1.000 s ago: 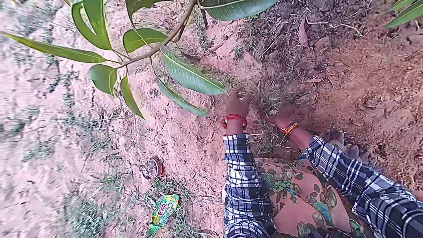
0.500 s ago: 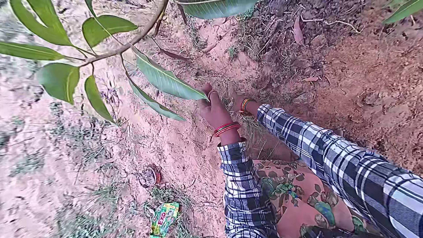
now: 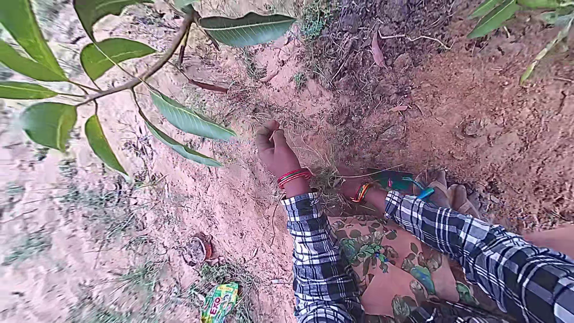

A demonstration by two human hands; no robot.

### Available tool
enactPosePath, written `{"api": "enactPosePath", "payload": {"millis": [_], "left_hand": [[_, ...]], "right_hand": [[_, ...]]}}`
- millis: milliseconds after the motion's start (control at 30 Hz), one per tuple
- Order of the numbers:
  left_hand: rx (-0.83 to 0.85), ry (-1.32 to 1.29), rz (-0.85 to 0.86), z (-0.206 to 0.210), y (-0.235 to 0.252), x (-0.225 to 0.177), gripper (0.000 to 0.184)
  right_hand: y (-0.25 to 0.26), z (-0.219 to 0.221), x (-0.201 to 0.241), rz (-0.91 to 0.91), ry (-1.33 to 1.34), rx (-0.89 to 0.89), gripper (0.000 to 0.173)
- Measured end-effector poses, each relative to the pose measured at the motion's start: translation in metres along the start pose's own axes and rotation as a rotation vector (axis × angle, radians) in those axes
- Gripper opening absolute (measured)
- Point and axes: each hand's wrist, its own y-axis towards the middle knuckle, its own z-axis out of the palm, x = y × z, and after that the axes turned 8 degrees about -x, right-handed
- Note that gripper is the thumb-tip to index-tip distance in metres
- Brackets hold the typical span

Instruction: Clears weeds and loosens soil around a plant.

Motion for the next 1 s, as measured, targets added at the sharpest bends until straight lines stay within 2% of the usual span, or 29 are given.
{"api": "enactPosePath", "payload": {"millis": [67,100,133,200,233,267,300,367,467,500,600,667,700,767,800,833,900,933,1000], "left_hand": [[-0.029,-0.037,0.017,0.014,0.003,-0.004,0.025],[-0.034,-0.022,0.037,0.018,0.002,-0.005,0.027],[-0.010,0.046,0.055,0.020,0.001,-0.006,0.034],[0.159,0.302,0.002,0.018,0.000,-0.005,0.074],[0.272,0.405,-0.084,0.019,-0.001,-0.003,0.096],[0.380,0.456,-0.201,0.021,-0.005,-0.001,0.107],[0.472,0.415,-0.322,0.025,-0.009,0.005,0.107],[0.507,0.235,-0.514,0.033,-0.016,0.021,0.085],[0.434,0.127,-0.584,0.029,-0.012,0.027,0.046],[0.395,0.158,-0.578,0.024,-0.009,0.027,0.035],[0.238,0.164,-0.527,0.016,0.001,0.022,0.015],[0.120,0.192,-0.457,0.013,0.007,0.010,0.014],[0.069,0.176,-0.428,0.010,0.011,0.007,0.020],[-0.002,0.151,-0.351,0.001,0.021,0.003,0.027],[-0.037,0.129,-0.330,-0.004,0.025,0.001,0.030],[-0.065,0.107,-0.314,-0.008,0.028,-0.002,0.031],[-0.089,0.079,-0.294,-0.011,0.029,-0.005,0.032],[-0.092,0.076,-0.292,-0.010,0.028,-0.006,0.029],[-0.086,0.085,-0.303,-0.006,0.026,-0.005,0.025]], "right_hand": [[-0.003,-0.014,0.000,-0.008,-0.030,-0.064,0.057],[-0.004,-0.025,0.005,0.025,-0.075,-0.042,0.050],[-0.002,-0.036,0.010,0.068,-0.033,-0.096,0.047],[0.003,-0.059,0.028,0.092,-0.046,-0.162,0.045],[0.006,-0.067,0.035,0.093,0.028,-0.234,0.043],[0.010,-0.074,0.041,0.076,0.023,-0.241,0.042],[0.012,-0.080,0.049,0.034,-0.093,-0.179,0.040],[0.016,-0.081,0.062,-0.064,-0.289,-0.069,0.039],[0.007,-0.066,0.083,-0.177,-0.317,0.038,0.040],[0.007,-0.057,0.082,-0.204,-0.246,0.003,0.044],[0.008,-0.035,0.078,-0.239,0.109,-0.084,0.079],[0.011,-0.038,0.075,-0.337,0.355,0.019,0.084],[0.018,-0.041,0.070,-0.412,0.501,0.072,0.078],[0.037,-0.051,0.054,-0.460,0.632,0.061,0.056],[0.048,-0.059,0.044,-0.374,0.641,-0.015,0.043],[0.061,-0.066,0.034,-0.234,0.561,-0.141,0.032],[0.098,-0.075,0.002,-0.012,0.164,-0.375,0.031],[0.114,-0.074,-0.017,0.047,-0.028,-0.406,0.037],[0.124,-0.064,-0.035,0.119,-0.357,-0.299,0.052]]}}
